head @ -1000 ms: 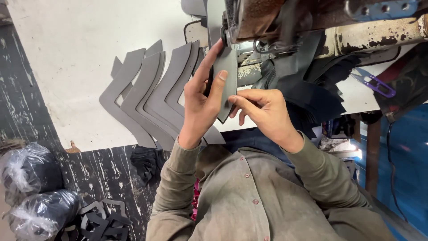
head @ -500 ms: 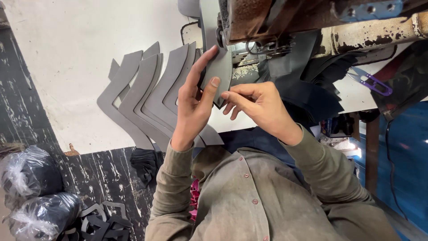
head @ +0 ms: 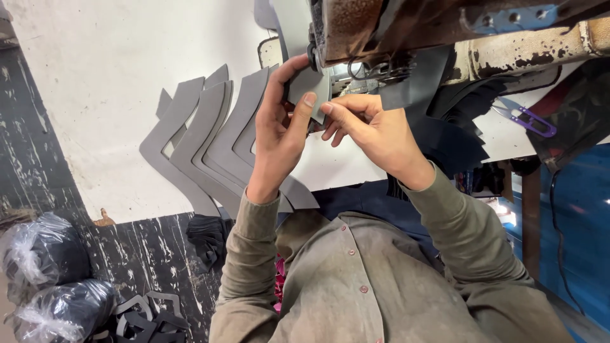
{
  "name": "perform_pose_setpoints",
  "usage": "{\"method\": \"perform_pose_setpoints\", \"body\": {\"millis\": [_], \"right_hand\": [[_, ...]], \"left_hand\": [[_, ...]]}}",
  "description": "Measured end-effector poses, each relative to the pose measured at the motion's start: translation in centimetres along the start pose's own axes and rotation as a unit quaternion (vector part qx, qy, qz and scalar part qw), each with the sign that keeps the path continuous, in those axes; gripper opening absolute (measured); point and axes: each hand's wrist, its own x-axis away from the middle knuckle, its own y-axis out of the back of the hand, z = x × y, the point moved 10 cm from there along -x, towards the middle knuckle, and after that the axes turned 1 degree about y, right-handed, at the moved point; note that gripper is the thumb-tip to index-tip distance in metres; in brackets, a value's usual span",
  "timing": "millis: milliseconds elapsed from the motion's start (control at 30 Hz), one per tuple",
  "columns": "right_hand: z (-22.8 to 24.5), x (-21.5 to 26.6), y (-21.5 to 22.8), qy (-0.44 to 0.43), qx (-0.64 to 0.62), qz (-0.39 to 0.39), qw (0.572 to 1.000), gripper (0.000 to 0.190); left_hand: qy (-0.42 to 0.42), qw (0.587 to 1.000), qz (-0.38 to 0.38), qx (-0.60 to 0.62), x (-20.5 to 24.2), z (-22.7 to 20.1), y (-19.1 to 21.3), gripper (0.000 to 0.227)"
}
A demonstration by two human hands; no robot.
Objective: Sewing together various shoe material pieces using an industrial sewing machine.
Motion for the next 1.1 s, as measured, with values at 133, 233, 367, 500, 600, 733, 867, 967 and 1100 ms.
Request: {"method": "perform_pose_setpoints", "body": {"millis": [133, 233, 367, 500, 600, 733, 867, 967, 1100], "right_hand": [[0.8, 0.4, -0.5, 0.002, 0.024, 0.012, 1.000, 0.025], [0.7, 0.8, -0.8, -0.004, 0.043, 0.012, 0.999, 0.025], [0.2, 0.6, -0.6, 0.005, 0.051, -0.004, 0.999, 0.025], [-0.5, -0.4, 0.5, 0.023, 0.023, -0.025, 0.999, 0.025], [-0.2, -0.9, 1.0, 0.036, 0.006, -0.032, 0.999, 0.025], [1.5, -0.5, 1.2, 0.060, 0.030, -0.042, 0.997, 0.024], [1.6, 2.1, 3.0, 0.076, 0.096, -0.076, 0.990, 0.022], [2.3, 5.3, 6.1, 0.137, 0.248, -0.152, 0.947, 0.017], [1.8, 8.3, 6.9, 0.187, 0.482, -0.198, 0.832, 0.054]], "left_hand": [[0.028, 0.998, 0.003, 0.048, -0.1, 0.4, -0.1, 0.041], [0.012, 0.999, -0.003, 0.041, 0.1, 0.8, 0.1, 0.041], [0.019, 0.998, -0.018, 0.061, -0.4, 0.8, -0.3, 0.039], [-0.008, 0.995, -0.063, 0.075, -1.1, 1.4, -0.2, 0.032], [-0.024, 0.991, -0.097, 0.092, -1.7, 1.6, -0.5, 0.025], [-0.095, 0.979, -0.157, 0.084, -2.3, 1.5, -0.5, 0.019], [-0.111, 0.974, -0.193, 0.030, -2.8, 1.0, -0.1, 0.025], [-0.132, 0.967, -0.200, 0.090, -2.9, 4.4, 1.7, 0.029], [-0.077, 0.993, -0.090, -0.003, -8.1, 14.0, 3.0, 0.029]]}}
